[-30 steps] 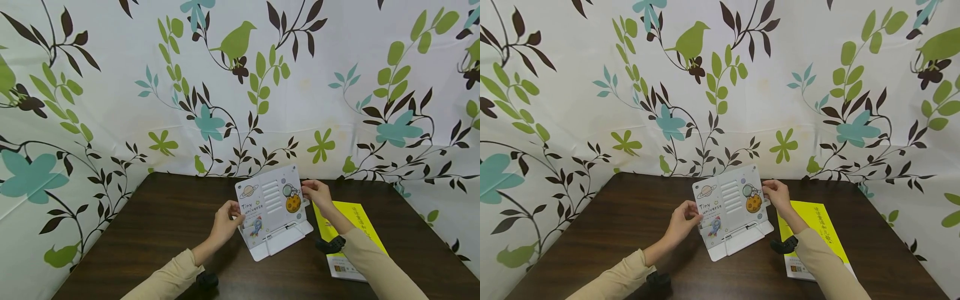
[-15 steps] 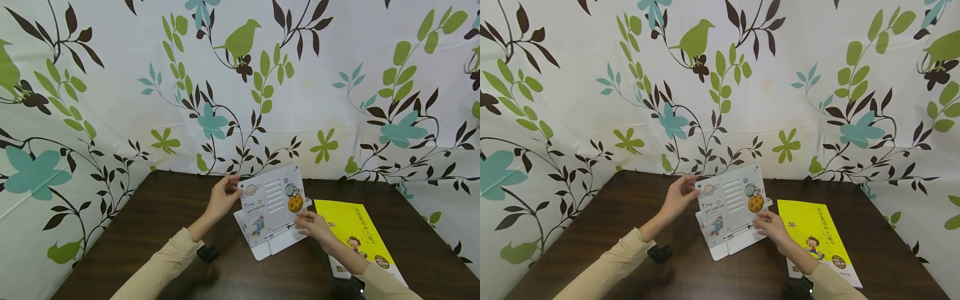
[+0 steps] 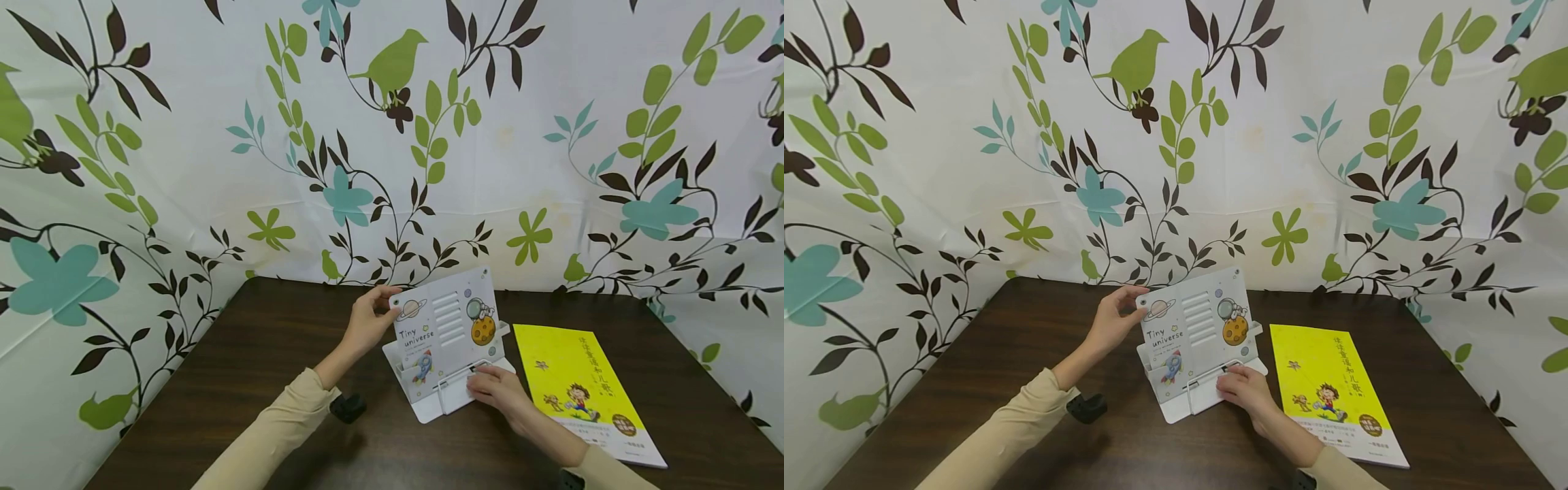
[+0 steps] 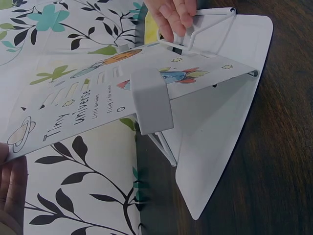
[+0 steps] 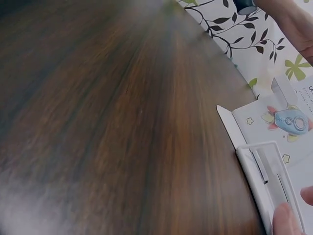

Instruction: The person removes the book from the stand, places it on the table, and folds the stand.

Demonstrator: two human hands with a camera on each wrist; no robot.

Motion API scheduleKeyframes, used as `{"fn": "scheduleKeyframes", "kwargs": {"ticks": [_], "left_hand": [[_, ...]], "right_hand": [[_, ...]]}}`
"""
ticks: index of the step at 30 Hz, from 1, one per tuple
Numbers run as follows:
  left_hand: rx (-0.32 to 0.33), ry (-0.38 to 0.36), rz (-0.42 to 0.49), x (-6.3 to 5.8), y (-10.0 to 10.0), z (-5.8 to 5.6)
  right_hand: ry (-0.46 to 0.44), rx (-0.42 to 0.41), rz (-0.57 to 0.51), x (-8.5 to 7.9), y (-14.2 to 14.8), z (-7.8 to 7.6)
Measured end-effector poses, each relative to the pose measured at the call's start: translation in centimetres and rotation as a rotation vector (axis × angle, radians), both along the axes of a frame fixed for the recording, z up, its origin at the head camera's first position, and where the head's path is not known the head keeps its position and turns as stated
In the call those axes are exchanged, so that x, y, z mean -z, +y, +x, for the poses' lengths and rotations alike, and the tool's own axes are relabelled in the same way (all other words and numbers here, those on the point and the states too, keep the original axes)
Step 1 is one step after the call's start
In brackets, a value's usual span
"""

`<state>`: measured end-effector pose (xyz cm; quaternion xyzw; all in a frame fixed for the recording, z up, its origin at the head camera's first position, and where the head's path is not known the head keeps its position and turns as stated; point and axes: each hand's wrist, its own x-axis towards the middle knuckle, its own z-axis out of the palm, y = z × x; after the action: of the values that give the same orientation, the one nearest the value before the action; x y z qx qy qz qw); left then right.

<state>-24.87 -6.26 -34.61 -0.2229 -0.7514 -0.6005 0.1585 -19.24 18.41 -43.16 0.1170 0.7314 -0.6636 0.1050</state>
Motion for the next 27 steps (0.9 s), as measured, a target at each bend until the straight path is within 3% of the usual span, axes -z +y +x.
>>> {"fn": "scheduleKeyframes", "kwargs": {"ticks": [6,18,27], "left_hand": [[-0.014,-0.011,-0.008,-1.0,0.0,1.1],[-0.022,-0.025,0.016,-0.8,0.0,1.2],[-0.039,-0.027,0.011,-1.0,0.1,1.7]], "right_hand": [[0.015,0.038,-0.040,0.1,-0.8,-0.4],[0.061,0.190,-0.130,1.1,-3.0,-0.8],[0.088,0.200,-0.128,1.2,-3.3,-0.8]]}}
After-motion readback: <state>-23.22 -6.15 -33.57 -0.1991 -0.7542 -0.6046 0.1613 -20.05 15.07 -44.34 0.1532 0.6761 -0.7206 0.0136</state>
